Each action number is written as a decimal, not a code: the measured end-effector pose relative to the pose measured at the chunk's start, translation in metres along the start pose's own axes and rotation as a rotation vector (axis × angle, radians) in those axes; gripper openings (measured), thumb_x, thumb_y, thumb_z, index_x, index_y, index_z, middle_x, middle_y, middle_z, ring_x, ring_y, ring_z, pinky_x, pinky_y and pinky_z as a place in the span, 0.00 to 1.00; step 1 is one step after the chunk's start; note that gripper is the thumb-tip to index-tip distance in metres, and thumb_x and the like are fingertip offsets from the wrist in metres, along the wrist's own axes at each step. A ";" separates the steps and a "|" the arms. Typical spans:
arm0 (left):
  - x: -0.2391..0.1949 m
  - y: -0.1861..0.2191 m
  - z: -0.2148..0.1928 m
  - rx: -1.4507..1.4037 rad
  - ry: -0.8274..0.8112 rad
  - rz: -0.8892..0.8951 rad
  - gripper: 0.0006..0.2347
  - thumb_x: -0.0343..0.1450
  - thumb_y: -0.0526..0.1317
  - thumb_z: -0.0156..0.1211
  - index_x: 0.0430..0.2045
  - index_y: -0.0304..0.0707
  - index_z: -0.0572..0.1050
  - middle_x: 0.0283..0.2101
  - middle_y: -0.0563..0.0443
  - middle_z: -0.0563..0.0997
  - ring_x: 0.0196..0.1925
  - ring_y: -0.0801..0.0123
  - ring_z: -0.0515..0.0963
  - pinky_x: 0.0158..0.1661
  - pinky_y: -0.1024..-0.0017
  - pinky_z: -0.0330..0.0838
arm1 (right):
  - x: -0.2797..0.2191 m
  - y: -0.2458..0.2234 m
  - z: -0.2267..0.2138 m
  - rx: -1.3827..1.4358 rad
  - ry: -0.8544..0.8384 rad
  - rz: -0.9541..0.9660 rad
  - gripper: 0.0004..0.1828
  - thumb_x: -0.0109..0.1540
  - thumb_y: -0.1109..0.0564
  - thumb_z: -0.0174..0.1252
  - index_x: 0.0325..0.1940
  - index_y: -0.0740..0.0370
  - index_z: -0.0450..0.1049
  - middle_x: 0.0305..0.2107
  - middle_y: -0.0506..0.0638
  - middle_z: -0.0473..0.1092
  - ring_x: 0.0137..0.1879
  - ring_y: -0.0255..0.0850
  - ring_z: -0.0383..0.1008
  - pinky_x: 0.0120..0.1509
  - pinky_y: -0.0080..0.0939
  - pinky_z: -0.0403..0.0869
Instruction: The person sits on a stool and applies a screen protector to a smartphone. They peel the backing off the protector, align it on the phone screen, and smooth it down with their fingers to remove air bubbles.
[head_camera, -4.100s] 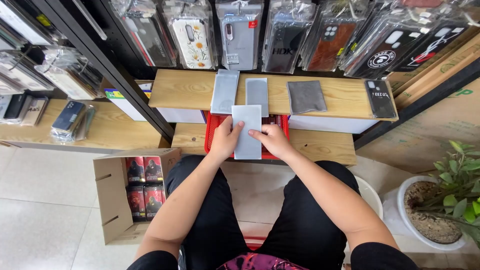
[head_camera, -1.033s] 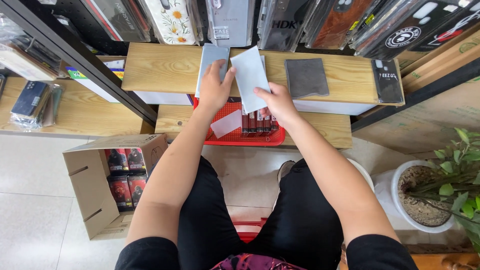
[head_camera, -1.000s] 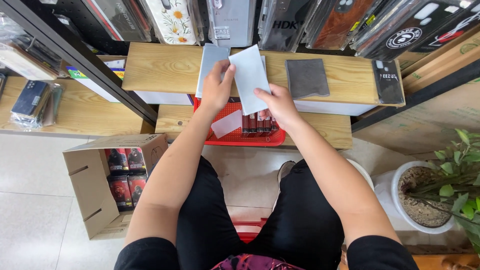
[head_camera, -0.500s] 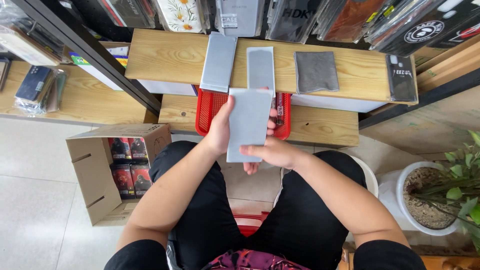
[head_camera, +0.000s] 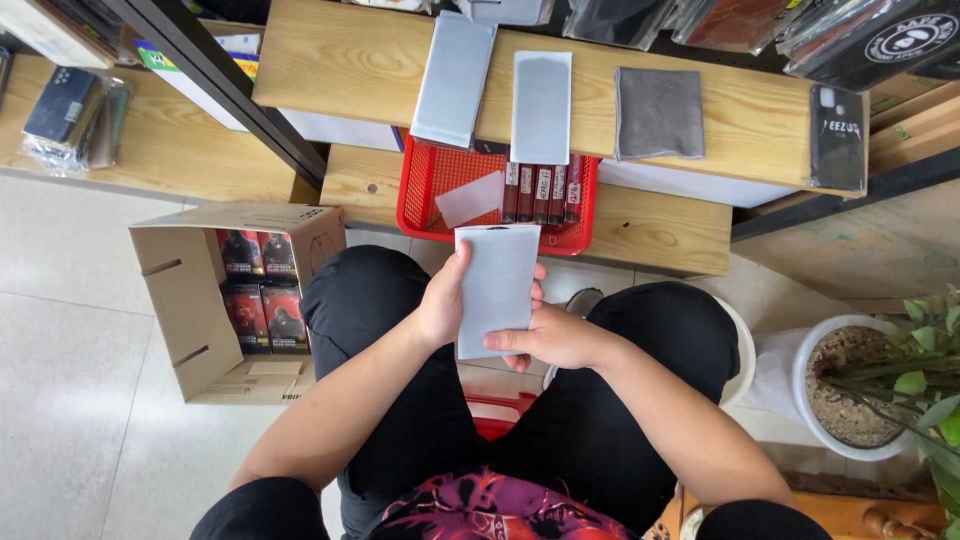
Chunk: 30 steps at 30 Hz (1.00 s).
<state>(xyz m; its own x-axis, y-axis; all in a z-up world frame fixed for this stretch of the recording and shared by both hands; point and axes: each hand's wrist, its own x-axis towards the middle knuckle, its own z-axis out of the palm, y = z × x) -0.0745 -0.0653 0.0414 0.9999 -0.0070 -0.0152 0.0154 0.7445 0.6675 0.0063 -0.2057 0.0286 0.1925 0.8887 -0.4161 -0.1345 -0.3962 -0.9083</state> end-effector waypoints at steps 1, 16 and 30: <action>-0.006 -0.001 0.002 -0.003 0.002 -0.003 0.36 0.74 0.62 0.32 0.51 0.17 0.71 0.44 0.21 0.78 0.46 0.42 0.81 0.50 0.48 0.73 | -0.001 0.007 0.005 0.003 0.000 0.003 0.21 0.63 0.51 0.60 0.20 0.67 0.74 0.15 0.54 0.71 0.22 0.40 0.74 0.33 0.41 0.79; -0.026 -0.029 -0.017 0.111 -0.067 0.110 0.37 0.72 0.62 0.34 0.62 0.19 0.58 0.40 0.20 0.76 0.40 0.46 0.82 0.43 0.47 0.77 | -0.014 0.066 0.044 0.186 0.029 -0.148 0.14 0.63 0.55 0.61 0.23 0.63 0.78 0.19 0.50 0.75 0.28 0.37 0.77 0.36 0.37 0.79; -0.048 -0.020 0.002 0.202 -0.092 0.153 0.38 0.73 0.62 0.23 0.58 0.16 0.61 0.37 0.22 0.79 0.36 0.48 0.84 0.36 0.50 0.78 | -0.042 0.061 0.063 0.177 0.018 -0.105 0.20 0.65 0.55 0.57 0.21 0.66 0.78 0.17 0.53 0.74 0.26 0.37 0.76 0.37 0.37 0.80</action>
<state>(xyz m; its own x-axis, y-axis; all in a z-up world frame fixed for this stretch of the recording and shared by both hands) -0.1223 -0.0806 0.0302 0.9869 0.0281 0.1591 -0.1446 0.5933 0.7919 -0.0708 -0.2527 -0.0064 0.2316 0.9181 -0.3216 -0.2811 -0.2533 -0.9256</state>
